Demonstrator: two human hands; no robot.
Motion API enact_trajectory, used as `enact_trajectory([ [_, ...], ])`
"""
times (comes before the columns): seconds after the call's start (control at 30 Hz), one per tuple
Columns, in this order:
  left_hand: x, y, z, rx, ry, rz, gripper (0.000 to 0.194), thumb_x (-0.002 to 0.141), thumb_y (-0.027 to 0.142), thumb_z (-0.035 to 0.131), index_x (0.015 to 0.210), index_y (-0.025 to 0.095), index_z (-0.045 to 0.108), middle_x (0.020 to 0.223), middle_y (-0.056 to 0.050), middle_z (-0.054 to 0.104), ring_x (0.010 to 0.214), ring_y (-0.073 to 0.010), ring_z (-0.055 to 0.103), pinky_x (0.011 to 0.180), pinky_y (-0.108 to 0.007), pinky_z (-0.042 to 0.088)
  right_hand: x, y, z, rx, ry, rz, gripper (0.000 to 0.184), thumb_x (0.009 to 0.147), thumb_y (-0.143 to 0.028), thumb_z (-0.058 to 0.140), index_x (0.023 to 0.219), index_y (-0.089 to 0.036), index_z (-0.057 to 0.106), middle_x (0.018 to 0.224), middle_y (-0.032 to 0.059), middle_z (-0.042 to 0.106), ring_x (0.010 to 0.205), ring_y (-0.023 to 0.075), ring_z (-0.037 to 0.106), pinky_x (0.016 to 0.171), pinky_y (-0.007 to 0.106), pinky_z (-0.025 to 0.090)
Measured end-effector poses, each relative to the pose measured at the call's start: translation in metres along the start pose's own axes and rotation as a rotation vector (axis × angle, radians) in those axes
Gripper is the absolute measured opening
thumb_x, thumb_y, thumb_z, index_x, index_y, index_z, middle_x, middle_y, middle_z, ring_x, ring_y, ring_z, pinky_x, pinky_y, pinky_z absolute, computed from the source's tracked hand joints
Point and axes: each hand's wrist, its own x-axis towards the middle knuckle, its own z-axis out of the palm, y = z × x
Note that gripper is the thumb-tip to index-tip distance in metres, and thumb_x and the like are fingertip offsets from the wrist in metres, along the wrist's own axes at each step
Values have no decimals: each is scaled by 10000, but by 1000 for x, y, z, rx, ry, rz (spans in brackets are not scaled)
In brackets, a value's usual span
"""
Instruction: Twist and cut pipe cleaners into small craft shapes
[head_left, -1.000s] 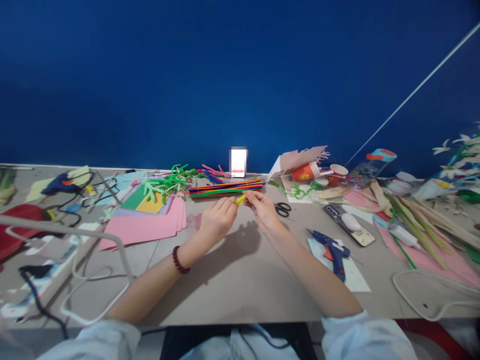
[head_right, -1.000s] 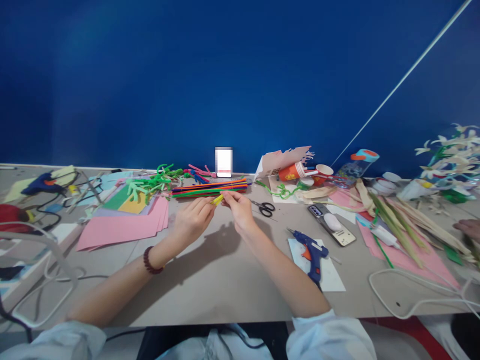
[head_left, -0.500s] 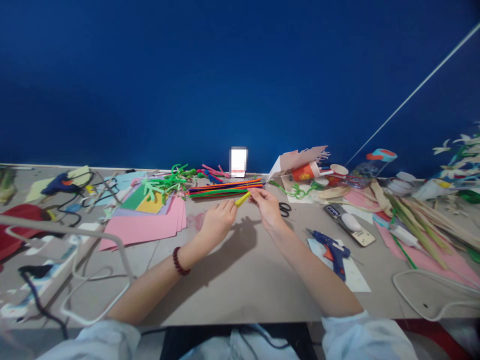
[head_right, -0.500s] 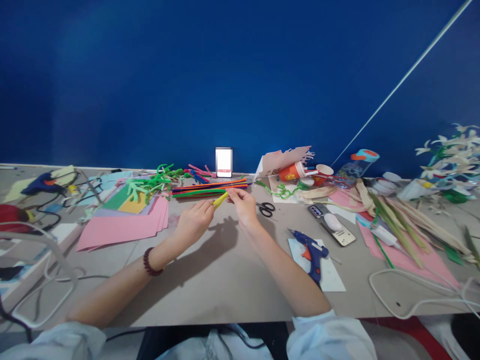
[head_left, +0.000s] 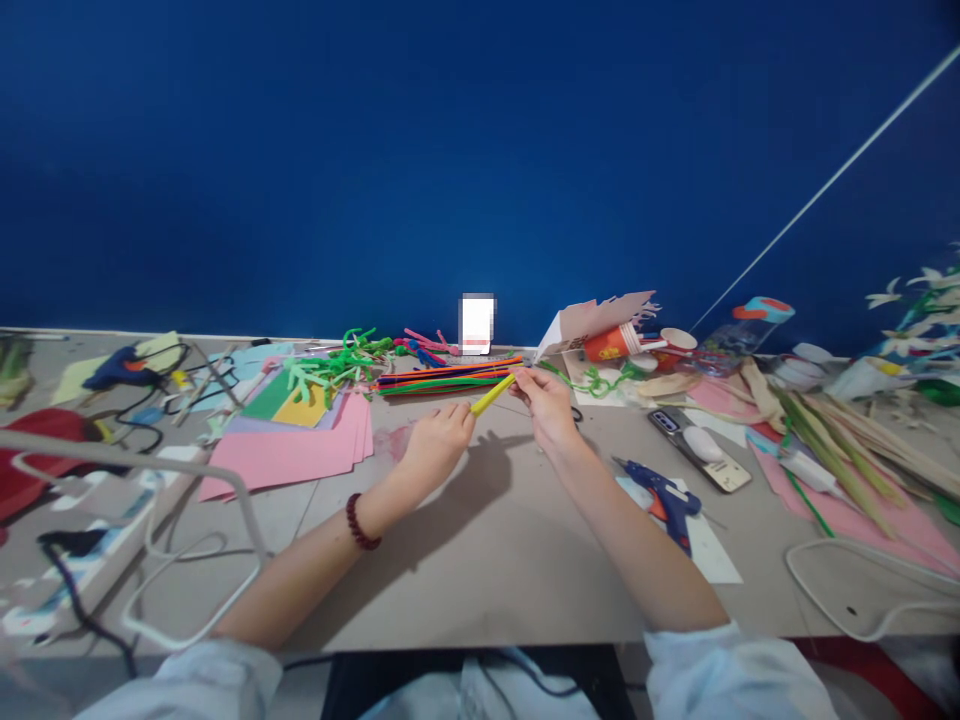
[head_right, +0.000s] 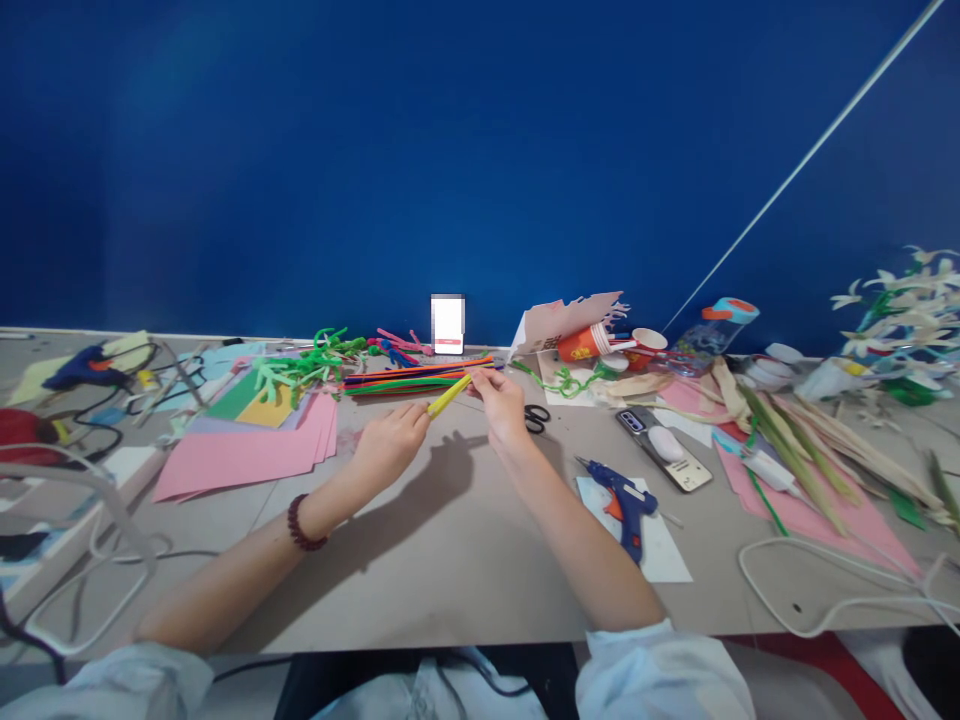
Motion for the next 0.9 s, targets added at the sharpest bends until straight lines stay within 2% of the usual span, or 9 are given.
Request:
enact_trajectory([
  [0.2,1,-3,-2,17,-39,-8,204,827,40,436,825,130,619,909,-103,651,802,-209,606,575,-278,450,5,-7,-4,-11,45,-24,288,543,-400,784,715,-181,709,690,12,670,604,112,561,690,311,522],
  [0.33,2,-6,-2,-83,-90,-72,212,859,132,445,765,153,634,783,-77,661,610,-170,597,506,-259,408,9,-11,-7,5,53,2,267,528,-367,793,700,-180,713,702,16,681,598,109,564,680,300,520],
  [0.43,4,-8,-8,-249,-112,-71,229,817,287,547,635,170,622,973,-98,695,589,-164,609,517,-267,420,11,-11,-10,-21,29,46,256,534,-367,791,688,-178,711,667,18,674,607,123,577,679,308,514],
  [0.5,5,-9,-15,-341,-67,-63,289,760,351,604,538,167,580,1148,-119,655,668,-186,637,584,-293,458,13,-9,-11,-25,3,96,254,520,-366,799,660,-177,703,654,22,674,619,135,589,674,311,509],
  [0.57,6,-10,-23,-384,12,-57,290,733,363,613,522,170,566,1209,-130,626,764,-217,651,699,-341,482,13,-7,-12,-16,-29,141,261,508,-365,807,653,-178,698,665,26,681,637,141,600,663,300,499],
  [0.63,6,-12,-29,-437,77,-36,256,732,361,599,558,174,578,1189,-131,637,869,-246,652,790,-378,475,12,-6,-12,-6,-56,167,274,502,-369,810,664,-178,699,685,28,688,650,138,607,643,279,485],
  [0.73,5,-14,-34,-606,158,-8,187,747,339,578,658,176,593,1109,-115,671,985,-253,629,855,-375,463,10,-6,-11,13,-63,187,297,492,-384,813,663,-174,693,689,25,687,640,122,604,616,252,465],
  [0.83,5,-15,-35,-794,264,-87,161,792,321,545,761,171,594,1026,-103,683,951,-217,630,855,-339,469,9,-7,-9,27,-55,216,310,481,-386,818,664,-174,685,665,18,678,632,116,600,617,247,458],
  [0.9,6,-15,-34,-885,288,-166,189,832,323,514,760,167,591,955,-95,687,896,-195,633,812,-307,482,9,-8,-8,17,-71,239,308,486,-377,818,678,-175,688,670,19,678,638,118,602,623,249,457],
])
